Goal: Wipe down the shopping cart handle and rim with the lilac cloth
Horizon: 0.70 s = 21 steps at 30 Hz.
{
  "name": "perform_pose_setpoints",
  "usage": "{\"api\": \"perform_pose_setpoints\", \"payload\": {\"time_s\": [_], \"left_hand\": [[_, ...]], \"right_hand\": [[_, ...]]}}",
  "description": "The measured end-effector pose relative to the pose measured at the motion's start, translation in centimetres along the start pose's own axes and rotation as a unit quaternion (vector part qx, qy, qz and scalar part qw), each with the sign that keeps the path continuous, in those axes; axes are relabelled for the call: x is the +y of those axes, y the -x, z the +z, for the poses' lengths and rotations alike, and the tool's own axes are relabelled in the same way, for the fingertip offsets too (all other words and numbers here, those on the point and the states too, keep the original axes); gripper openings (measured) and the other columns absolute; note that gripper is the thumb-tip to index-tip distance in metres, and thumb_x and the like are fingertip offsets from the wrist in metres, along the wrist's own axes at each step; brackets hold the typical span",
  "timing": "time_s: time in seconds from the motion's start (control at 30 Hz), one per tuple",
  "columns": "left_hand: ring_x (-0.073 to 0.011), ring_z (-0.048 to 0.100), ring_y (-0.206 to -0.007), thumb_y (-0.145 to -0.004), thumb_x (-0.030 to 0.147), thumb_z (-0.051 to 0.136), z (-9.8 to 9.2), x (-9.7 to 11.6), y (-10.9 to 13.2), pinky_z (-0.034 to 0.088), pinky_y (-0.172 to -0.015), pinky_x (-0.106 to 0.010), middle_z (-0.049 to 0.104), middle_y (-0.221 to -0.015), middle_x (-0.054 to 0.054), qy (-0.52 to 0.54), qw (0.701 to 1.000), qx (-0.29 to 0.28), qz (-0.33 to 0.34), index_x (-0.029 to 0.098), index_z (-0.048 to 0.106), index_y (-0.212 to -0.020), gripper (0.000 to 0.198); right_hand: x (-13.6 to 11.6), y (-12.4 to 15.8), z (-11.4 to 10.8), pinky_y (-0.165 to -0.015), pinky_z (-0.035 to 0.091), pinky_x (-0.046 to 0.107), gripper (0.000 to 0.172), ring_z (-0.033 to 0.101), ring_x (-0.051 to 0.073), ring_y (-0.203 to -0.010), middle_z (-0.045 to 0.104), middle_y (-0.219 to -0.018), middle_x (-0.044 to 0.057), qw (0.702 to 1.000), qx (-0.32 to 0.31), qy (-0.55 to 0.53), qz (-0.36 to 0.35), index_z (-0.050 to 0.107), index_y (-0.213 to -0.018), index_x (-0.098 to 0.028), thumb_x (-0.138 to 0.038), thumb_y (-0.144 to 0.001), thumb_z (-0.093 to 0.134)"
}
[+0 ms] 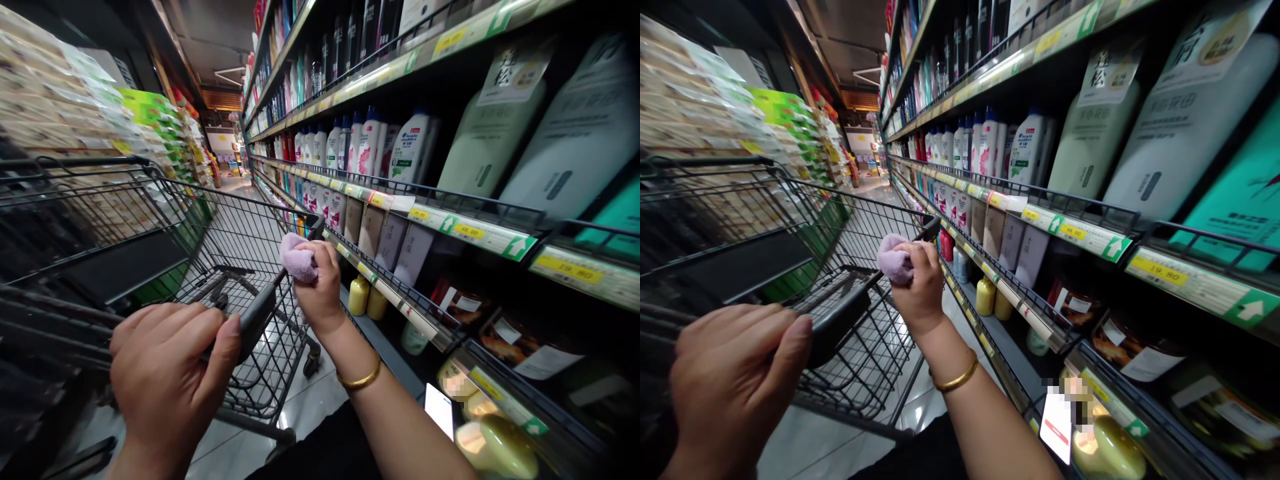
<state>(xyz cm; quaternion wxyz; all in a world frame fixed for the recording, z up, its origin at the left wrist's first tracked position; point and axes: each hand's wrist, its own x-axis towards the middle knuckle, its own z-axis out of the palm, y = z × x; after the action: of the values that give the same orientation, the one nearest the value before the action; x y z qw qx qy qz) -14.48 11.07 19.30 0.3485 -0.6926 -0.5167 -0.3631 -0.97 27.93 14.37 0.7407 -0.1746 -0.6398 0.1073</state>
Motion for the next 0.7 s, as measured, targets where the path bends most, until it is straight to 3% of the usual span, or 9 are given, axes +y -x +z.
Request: {"api": "perform_pose_setpoints", "payload": {"time_s": [0.7], "left_hand": [[-0.0186,0.042,-0.058,-0.106,0.029,0.054,-0.07,0.22,0.0,0.03,-0.068,-0.039,0.042,-0.057,0.002,0.0,1.0,-0.005,-0.016,0.024,0.042,-0.063,0.045]], "right_hand": [[-0.12,0.11,0.09,-0.098,0.057,0.036,0.034,0.068,0.021,-0.103,0.07,-0.106,0.004,1.0,-0.014,-0.008,0.025,0.068,-0.105,-0.025,-0.004,-0.079,0.062]]}}
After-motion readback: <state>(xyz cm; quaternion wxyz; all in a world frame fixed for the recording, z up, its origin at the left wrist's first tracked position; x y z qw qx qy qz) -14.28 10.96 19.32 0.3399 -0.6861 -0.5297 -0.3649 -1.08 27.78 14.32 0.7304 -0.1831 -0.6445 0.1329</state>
